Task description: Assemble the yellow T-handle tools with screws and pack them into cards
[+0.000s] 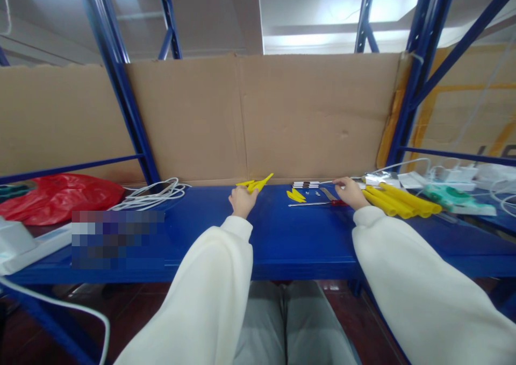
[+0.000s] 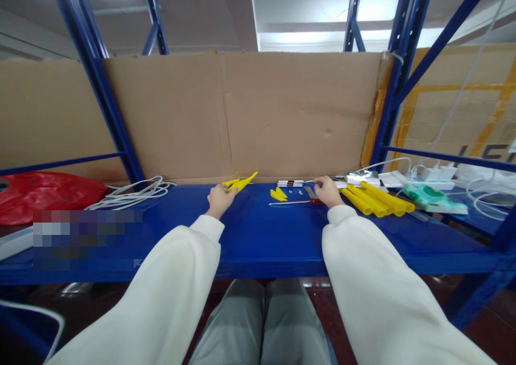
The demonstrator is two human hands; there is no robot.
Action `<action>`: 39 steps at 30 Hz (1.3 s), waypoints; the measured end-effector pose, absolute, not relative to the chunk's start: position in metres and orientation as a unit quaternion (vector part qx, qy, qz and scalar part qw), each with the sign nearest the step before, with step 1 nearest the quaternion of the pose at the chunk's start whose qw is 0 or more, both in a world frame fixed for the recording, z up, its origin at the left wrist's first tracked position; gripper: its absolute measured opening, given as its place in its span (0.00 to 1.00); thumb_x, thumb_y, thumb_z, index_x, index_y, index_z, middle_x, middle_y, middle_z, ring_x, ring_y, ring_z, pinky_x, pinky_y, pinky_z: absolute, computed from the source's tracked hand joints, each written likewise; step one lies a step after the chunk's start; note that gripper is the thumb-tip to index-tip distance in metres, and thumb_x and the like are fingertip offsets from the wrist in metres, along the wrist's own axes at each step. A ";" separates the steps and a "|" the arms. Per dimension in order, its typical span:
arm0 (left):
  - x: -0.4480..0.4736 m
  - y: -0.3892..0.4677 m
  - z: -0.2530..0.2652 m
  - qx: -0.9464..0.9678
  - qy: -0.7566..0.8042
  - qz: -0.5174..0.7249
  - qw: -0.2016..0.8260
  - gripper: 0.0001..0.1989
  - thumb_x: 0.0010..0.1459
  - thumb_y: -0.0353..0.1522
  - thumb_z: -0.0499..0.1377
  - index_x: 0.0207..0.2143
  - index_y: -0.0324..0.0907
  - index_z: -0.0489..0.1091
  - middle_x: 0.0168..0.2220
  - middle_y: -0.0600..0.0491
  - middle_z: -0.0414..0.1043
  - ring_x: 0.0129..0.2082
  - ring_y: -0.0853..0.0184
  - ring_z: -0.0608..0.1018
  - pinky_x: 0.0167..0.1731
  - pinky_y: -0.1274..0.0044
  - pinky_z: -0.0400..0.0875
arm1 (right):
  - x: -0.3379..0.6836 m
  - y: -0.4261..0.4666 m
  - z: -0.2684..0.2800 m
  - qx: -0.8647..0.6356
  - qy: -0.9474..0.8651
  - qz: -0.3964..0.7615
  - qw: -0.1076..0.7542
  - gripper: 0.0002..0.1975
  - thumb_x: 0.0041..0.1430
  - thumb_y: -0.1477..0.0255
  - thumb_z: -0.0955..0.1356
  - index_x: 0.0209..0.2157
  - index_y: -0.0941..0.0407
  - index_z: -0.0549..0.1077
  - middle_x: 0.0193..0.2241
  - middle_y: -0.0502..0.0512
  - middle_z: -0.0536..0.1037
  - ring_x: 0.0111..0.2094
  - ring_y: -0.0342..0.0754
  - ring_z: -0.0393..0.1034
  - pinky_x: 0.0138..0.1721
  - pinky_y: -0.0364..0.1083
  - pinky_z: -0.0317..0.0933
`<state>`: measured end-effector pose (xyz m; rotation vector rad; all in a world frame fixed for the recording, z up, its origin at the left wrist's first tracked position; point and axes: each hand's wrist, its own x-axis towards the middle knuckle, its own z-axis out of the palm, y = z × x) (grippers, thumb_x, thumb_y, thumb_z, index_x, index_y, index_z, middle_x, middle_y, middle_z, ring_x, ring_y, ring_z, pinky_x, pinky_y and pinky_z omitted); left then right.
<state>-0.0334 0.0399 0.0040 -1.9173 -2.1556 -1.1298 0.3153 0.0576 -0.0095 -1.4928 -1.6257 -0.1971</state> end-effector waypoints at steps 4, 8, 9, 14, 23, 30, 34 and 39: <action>-0.037 0.046 0.007 -0.609 -0.689 -0.389 -0.059 0.20 0.63 0.41 0.52 0.40 0.41 0.80 0.44 0.43 0.80 0.48 0.54 0.79 0.43 0.70 0.71 | 0.315 0.057 -0.009 -0.597 -0.650 -0.077 0.464 0.12 0.50 0.78 0.64 0.33 0.57 0.80 0.38 0.60 0.81 0.42 0.54 0.76 0.51 0.53 0.67; -0.031 0.038 0.011 -0.631 -0.668 -0.393 -0.038 0.16 0.61 0.40 0.55 0.36 0.43 0.80 0.43 0.46 0.81 0.50 0.55 0.78 0.45 0.72 0.70 | 0.314 0.057 -0.009 -0.604 -0.645 -0.069 0.463 0.12 0.51 0.78 0.64 0.32 0.57 0.79 0.38 0.60 0.81 0.42 0.54 0.75 0.51 0.53 0.67; -0.028 0.034 0.013 -0.634 -0.665 -0.395 -0.018 0.14 0.60 0.40 0.57 0.37 0.43 0.80 0.46 0.46 0.80 0.52 0.55 0.77 0.47 0.71 0.69 | 0.314 0.056 -0.008 -0.607 -0.644 -0.067 0.460 0.12 0.51 0.78 0.64 0.33 0.57 0.79 0.39 0.60 0.81 0.43 0.54 0.75 0.52 0.53 0.66; -0.020 0.017 0.017 -0.691 -0.649 -0.316 0.029 0.13 0.55 0.41 0.61 0.36 0.43 0.80 0.47 0.44 0.78 0.54 0.49 0.74 0.53 0.62 0.65 | 0.312 0.054 -0.007 -0.614 -0.643 -0.059 0.453 0.13 0.51 0.79 0.64 0.34 0.59 0.80 0.39 0.62 0.81 0.43 0.54 0.75 0.52 0.54 0.66; -0.019 0.014 0.012 -0.743 -0.642 -0.190 0.005 0.27 0.49 0.38 0.63 0.53 0.41 0.73 0.61 0.38 0.66 0.63 0.44 0.63 0.60 0.57 0.56 | 0.315 0.058 -0.010 -0.599 -0.643 -0.057 0.474 0.11 0.51 0.78 0.65 0.31 0.56 0.79 0.36 0.59 0.81 0.42 0.53 0.75 0.51 0.52 0.67; -0.012 0.023 0.000 -0.821 -0.527 -0.214 -0.054 0.28 0.55 0.26 0.56 0.60 0.43 0.66 0.60 0.45 0.68 0.62 0.57 0.68 0.60 0.69 0.61 | 0.313 0.055 -0.008 -0.616 -0.636 -0.049 0.462 0.12 0.51 0.79 0.65 0.33 0.57 0.80 0.38 0.60 0.81 0.42 0.54 0.75 0.52 0.52 0.66; -0.014 0.024 0.001 -0.788 -0.569 -0.233 -0.036 0.27 0.52 0.19 0.55 0.52 0.46 0.74 0.58 0.47 0.72 0.60 0.54 0.71 0.60 0.64 0.62 | 0.313 0.053 -0.007 -0.624 -0.636 -0.049 0.451 0.13 0.51 0.79 0.64 0.35 0.58 0.80 0.40 0.61 0.82 0.44 0.54 0.76 0.53 0.53 0.66; -0.013 0.015 0.011 -0.769 -0.591 -0.242 0.013 0.17 0.50 0.21 0.58 0.40 0.44 0.79 0.49 0.46 0.78 0.55 0.51 0.74 0.57 0.61 0.64 | 0.313 0.054 -0.008 -0.655 -0.629 -0.036 0.418 0.14 0.50 0.80 0.65 0.37 0.60 0.80 0.41 0.63 0.82 0.44 0.56 0.76 0.52 0.52 0.67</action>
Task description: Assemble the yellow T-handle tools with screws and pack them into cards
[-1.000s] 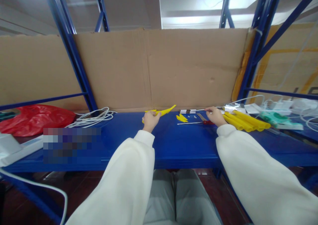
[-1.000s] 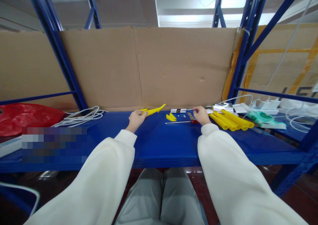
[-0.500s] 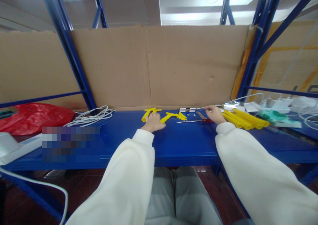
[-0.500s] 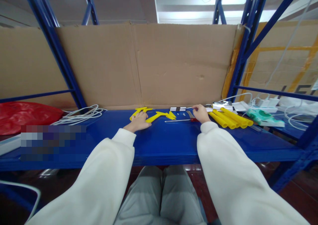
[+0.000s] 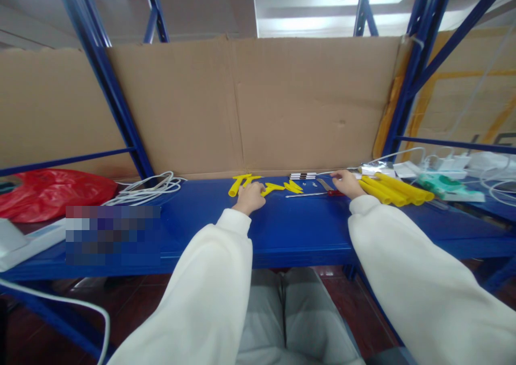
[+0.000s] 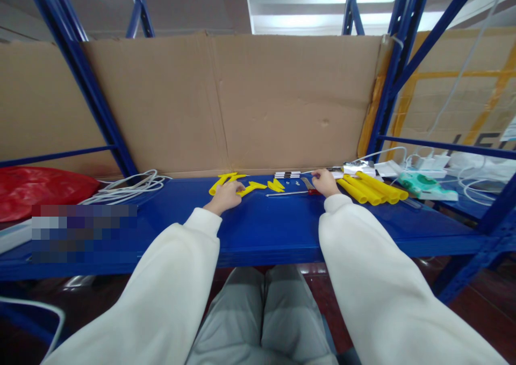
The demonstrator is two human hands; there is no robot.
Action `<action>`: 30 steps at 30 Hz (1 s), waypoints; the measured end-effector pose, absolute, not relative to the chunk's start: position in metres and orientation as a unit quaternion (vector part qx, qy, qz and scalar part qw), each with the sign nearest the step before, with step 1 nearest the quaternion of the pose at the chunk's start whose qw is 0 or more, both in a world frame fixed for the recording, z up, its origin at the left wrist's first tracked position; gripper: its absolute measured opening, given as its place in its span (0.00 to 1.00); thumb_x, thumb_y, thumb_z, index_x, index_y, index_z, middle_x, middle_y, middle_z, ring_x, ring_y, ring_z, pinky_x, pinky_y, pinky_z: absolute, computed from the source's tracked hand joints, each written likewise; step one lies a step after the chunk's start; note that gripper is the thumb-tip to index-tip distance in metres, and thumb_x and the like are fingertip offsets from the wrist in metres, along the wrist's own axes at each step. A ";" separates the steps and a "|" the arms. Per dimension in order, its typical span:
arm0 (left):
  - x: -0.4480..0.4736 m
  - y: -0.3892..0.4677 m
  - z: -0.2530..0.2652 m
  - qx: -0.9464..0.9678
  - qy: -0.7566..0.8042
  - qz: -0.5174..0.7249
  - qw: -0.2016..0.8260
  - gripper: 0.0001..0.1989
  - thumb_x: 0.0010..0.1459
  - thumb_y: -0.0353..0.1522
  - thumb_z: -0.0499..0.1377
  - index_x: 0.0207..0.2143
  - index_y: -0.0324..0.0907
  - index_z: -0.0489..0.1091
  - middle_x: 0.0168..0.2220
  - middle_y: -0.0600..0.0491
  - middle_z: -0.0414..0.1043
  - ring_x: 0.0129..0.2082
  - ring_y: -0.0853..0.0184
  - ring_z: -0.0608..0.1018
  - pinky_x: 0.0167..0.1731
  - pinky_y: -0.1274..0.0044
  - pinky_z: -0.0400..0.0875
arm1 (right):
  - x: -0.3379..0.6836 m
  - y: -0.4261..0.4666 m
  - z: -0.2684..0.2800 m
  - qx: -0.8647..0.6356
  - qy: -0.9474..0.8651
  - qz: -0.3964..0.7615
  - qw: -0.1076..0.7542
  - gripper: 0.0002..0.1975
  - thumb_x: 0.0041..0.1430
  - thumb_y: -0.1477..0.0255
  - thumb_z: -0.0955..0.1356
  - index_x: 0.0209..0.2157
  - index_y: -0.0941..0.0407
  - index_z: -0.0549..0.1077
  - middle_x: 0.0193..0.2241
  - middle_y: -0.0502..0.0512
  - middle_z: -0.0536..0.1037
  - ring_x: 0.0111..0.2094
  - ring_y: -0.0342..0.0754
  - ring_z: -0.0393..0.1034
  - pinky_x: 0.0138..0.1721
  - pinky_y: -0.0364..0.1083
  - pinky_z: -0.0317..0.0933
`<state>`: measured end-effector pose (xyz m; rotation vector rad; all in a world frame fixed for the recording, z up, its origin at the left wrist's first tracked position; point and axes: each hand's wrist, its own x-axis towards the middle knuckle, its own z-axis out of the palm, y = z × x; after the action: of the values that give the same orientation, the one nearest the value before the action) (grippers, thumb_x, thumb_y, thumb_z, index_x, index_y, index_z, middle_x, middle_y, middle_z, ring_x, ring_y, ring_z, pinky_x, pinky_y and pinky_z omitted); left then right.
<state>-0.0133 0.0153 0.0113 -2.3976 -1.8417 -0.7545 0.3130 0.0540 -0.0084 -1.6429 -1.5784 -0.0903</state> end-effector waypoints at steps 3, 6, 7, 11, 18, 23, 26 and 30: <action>-0.012 0.015 0.012 -0.765 -0.587 -0.261 0.051 0.10 0.54 0.25 0.57 0.32 0.41 0.78 0.40 0.45 0.80 0.47 0.54 0.79 0.52 0.66 0.68 | 0.312 0.056 -0.010 -0.664 -0.641 -0.015 0.385 0.15 0.48 0.81 0.67 0.37 0.59 0.81 0.40 0.60 0.83 0.44 0.55 0.77 0.50 0.50 0.68; -0.011 0.023 0.005 -0.780 -0.543 -0.301 0.072 0.09 0.55 0.27 0.57 0.34 0.40 0.77 0.39 0.46 0.79 0.44 0.57 0.79 0.49 0.69 0.71 | 0.311 0.057 -0.011 -0.666 -0.655 -0.003 0.358 0.15 0.50 0.79 0.68 0.40 0.59 0.80 0.42 0.60 0.82 0.45 0.55 0.77 0.51 0.49 0.67; -0.012 0.026 0.002 -0.785 -0.528 -0.316 0.075 0.09 0.55 0.27 0.57 0.37 0.40 0.76 0.41 0.46 0.78 0.46 0.58 0.78 0.50 0.69 0.71 | 0.310 0.056 -0.011 -0.668 -0.658 0.002 0.348 0.15 0.51 0.78 0.68 0.41 0.59 0.80 0.43 0.60 0.82 0.46 0.55 0.76 0.52 0.48 0.67; -0.015 0.038 -0.011 -0.807 -0.515 -0.284 0.050 0.18 0.57 0.28 0.58 0.51 0.39 0.72 0.53 0.44 0.74 0.55 0.58 0.74 0.57 0.68 0.66 | 0.308 0.053 -0.010 -0.677 -0.677 0.015 0.287 0.16 0.54 0.72 0.69 0.45 0.58 0.79 0.44 0.60 0.82 0.47 0.56 0.76 0.52 0.49 0.66; -0.021 0.036 -0.010 -0.815 -0.550 -0.180 0.002 0.23 0.61 0.29 0.55 0.59 0.43 0.67 0.57 0.46 0.72 0.57 0.58 0.73 0.57 0.70 0.66 | 0.303 0.045 -0.005 -0.699 -0.680 0.043 0.216 0.24 0.54 0.74 0.68 0.54 0.59 0.74 0.46 0.60 0.81 0.46 0.54 0.75 0.50 0.47 0.65; -0.021 0.033 -0.006 -0.812 -0.559 -0.167 0.013 0.30 0.55 0.21 0.53 0.60 0.44 0.68 0.55 0.46 0.73 0.56 0.58 0.74 0.55 0.70 0.67 | 0.302 0.040 0.001 -0.700 -0.683 0.040 0.203 0.20 0.57 0.71 0.67 0.51 0.58 0.77 0.47 0.59 0.81 0.47 0.55 0.75 0.50 0.46 0.65; -0.020 0.029 -0.004 -0.811 -0.562 -0.160 0.013 0.31 0.53 0.22 0.54 0.60 0.43 0.68 0.55 0.45 0.74 0.55 0.57 0.75 0.54 0.71 0.68 | 0.302 0.039 0.003 -0.710 -0.675 0.036 0.195 0.17 0.59 0.67 0.66 0.47 0.57 0.79 0.45 0.58 0.81 0.47 0.55 0.75 0.50 0.46 0.65; -0.017 0.021 0.002 -0.802 -0.581 -0.138 0.018 0.30 0.54 0.25 0.55 0.61 0.43 0.67 0.55 0.44 0.74 0.56 0.54 0.74 0.54 0.67 0.68 | 0.305 0.041 0.001 -0.721 -0.667 0.038 0.183 0.13 0.57 0.71 0.68 0.42 0.56 0.81 0.43 0.57 0.82 0.45 0.53 0.76 0.48 0.44 0.65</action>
<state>-0.0166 0.0209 0.0020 -2.4916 -1.8030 -0.4274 0.3050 0.0414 0.0010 -2.0354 -1.8811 0.1079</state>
